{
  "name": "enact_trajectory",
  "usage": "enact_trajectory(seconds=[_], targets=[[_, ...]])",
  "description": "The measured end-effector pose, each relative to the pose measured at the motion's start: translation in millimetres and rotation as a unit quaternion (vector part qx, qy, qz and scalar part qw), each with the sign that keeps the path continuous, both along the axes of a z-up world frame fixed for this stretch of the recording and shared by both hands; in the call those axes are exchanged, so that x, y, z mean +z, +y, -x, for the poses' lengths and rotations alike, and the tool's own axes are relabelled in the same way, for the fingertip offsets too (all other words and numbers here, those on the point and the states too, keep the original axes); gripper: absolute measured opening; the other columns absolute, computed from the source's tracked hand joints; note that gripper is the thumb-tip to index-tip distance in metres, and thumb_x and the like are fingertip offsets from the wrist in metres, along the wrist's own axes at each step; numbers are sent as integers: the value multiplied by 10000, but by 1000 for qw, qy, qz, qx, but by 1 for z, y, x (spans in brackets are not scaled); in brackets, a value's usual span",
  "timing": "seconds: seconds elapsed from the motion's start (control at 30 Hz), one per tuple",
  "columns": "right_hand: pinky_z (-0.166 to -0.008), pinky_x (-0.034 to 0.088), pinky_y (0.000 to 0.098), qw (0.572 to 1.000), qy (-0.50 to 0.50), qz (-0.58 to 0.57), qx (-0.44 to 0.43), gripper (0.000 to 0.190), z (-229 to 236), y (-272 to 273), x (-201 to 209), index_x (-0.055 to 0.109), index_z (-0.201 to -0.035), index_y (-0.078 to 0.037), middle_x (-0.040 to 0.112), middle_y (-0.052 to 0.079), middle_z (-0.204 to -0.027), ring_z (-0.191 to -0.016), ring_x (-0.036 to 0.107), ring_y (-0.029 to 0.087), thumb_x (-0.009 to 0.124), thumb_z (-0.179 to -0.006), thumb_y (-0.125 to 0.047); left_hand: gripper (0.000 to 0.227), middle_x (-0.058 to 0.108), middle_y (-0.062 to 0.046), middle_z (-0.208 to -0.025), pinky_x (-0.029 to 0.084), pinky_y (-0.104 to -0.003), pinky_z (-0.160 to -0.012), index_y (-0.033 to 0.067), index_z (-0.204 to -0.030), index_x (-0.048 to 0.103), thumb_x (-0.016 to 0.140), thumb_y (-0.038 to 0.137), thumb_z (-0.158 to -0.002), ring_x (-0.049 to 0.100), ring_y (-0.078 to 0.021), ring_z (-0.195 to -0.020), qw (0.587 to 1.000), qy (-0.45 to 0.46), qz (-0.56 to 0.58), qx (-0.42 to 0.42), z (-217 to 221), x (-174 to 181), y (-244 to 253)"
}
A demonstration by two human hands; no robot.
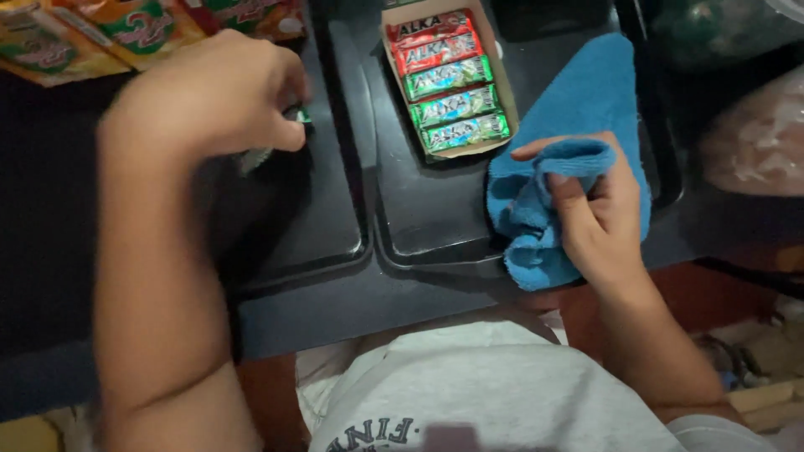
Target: The person is cleaning individual lollipops and candy bars with a blue cloth and then sorting them into a white basket and onto a black tray.
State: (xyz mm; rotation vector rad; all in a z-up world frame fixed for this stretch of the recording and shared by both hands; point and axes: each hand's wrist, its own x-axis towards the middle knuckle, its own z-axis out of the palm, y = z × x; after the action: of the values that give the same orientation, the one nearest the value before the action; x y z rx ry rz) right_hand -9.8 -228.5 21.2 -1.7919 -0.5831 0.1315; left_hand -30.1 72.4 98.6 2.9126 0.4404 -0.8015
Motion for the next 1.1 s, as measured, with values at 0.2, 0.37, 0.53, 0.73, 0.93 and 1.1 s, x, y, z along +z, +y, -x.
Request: enact_trajectory(seconds=[0.2,0.37,0.53,0.73,0.93,1.1], targets=[[-949,473,352,995,-83,29,48,245,-8,-6,-6,560,-1095,-21,621,114,-1100,-1070,604,252,473,-968,-212,300,691,46,-760,513,-144,-547,143,-970,682,621,67,-686,637,-13,-616,858,-132,441,-229,8,6,-37],[-1100,354,397,986,-107,53,113,732,-10,-9,-12,327,-1370,26,401,182,-1410,-1307,447,292,236,-960,-573,275,645,0,-803,424,-249,-613,102,-959,655,580,-15,-722,541,-111,-631,806,-317,446,-226,9,-17,-104],[-869,427,396,970,-175,61,156,391,-12,-9,-14,467,-1105,15,515,164,-1101,-999,536,307,364,-986,-343,196,655,-74,-864,469,-318,-681,69,-966,624,539,-68,-853,642,-235,-784,767,-424,419,-239,16,-46,-133],[-587,388,312,977,-151,77,130,138,-10,-10,-16,595,-913,-45,563,44,-756,-647,542,186,535,-940,-166,189,683,-54,-873,494,-300,-701,77,-969,654,570,-65,-876,668,-203,-792,762,-446,417,-214,18,-34,-122],[-588,351,291,989,-117,50,71,258,-11,-9,-14,550,-735,-63,479,25,-687,-619,452,140,600,-908,-248,210,695,-17,-865,486,-299,-686,93,-934,661,597,-58,-803,658,-179,-778,794,-426,392,-187,14,-26,-111],[-753,480,268,996,-67,21,52,360,-12,-20,-25,645,-990,-45,659,51,-927,-840,614,132,576,-873,-378,186,699,-17,-845,480,-268,-671,91,-922,687,624,-19,-786,654,-149,-731,798,-437,383,-159,11,-18,-101]])
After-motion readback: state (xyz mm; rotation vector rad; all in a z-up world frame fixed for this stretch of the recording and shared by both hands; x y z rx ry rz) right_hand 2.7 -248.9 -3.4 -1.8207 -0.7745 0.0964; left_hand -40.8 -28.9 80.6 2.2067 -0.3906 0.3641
